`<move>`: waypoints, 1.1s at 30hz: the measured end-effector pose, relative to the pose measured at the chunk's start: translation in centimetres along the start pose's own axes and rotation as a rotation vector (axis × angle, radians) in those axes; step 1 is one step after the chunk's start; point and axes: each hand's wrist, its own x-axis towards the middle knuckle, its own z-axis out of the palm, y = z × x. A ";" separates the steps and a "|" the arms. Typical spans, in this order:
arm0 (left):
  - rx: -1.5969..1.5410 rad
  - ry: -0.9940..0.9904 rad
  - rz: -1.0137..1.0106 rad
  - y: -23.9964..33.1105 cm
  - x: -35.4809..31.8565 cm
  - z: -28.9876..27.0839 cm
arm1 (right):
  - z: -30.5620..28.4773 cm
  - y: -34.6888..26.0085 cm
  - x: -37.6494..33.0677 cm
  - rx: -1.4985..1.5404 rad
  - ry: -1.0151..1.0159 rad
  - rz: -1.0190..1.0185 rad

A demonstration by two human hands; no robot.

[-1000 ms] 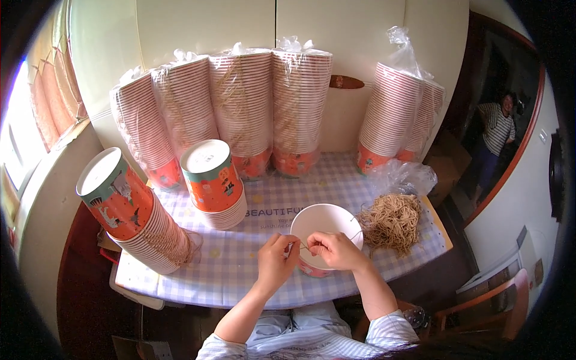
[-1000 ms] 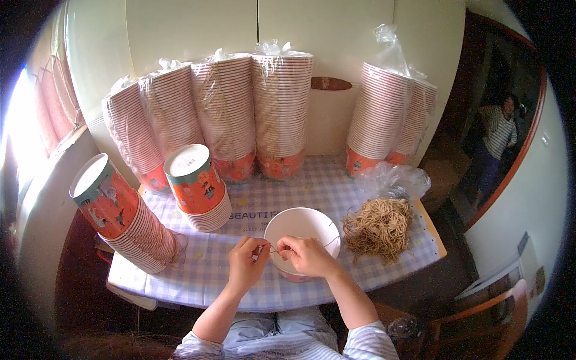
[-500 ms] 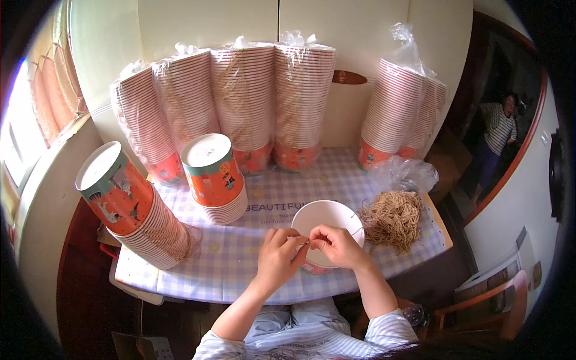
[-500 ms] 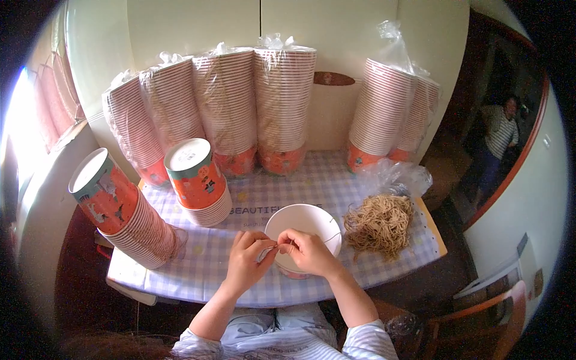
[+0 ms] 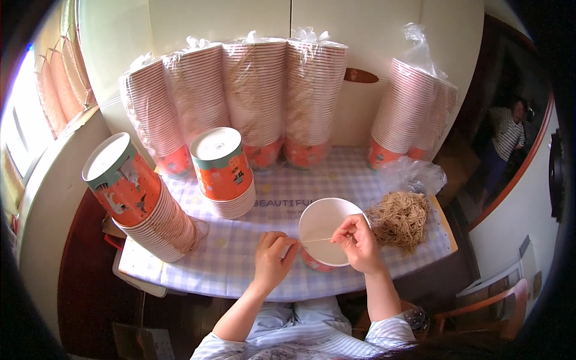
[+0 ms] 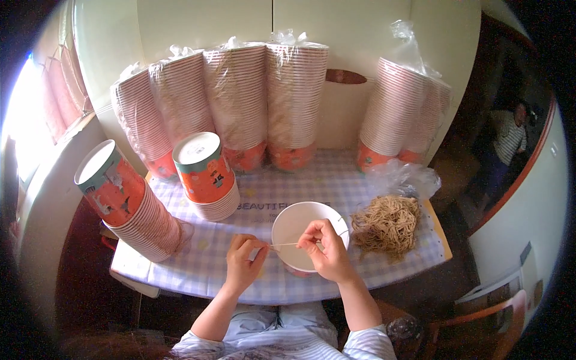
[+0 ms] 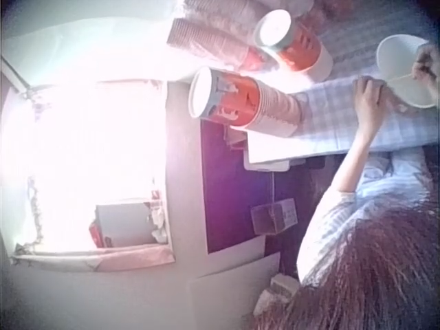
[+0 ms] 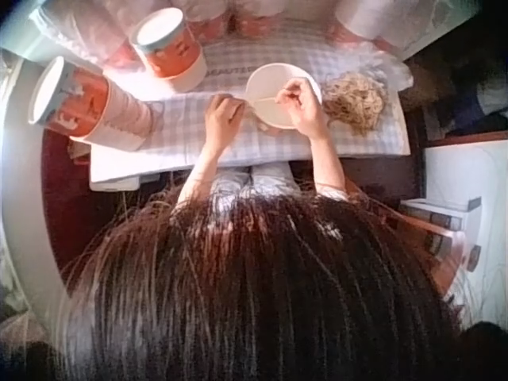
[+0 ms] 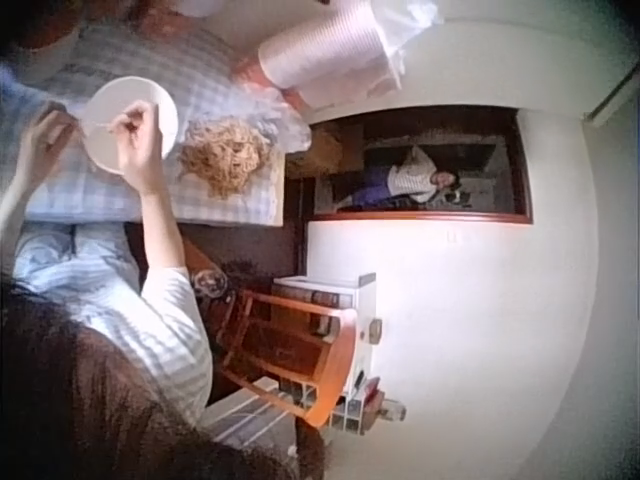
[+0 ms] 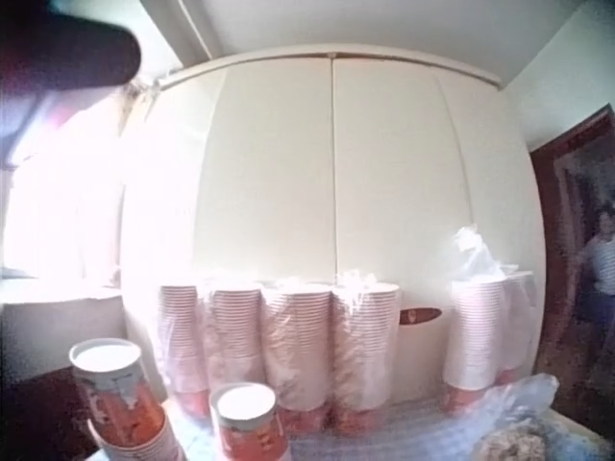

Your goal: Threading string handles through pre-punched holes in paper bowls or containers.

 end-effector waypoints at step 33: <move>-0.678 -0.167 -0.572 -1.4 -6.3 4.2 | 3.6 5.3 -4.7 -1.173 -0.041 -0.421</move>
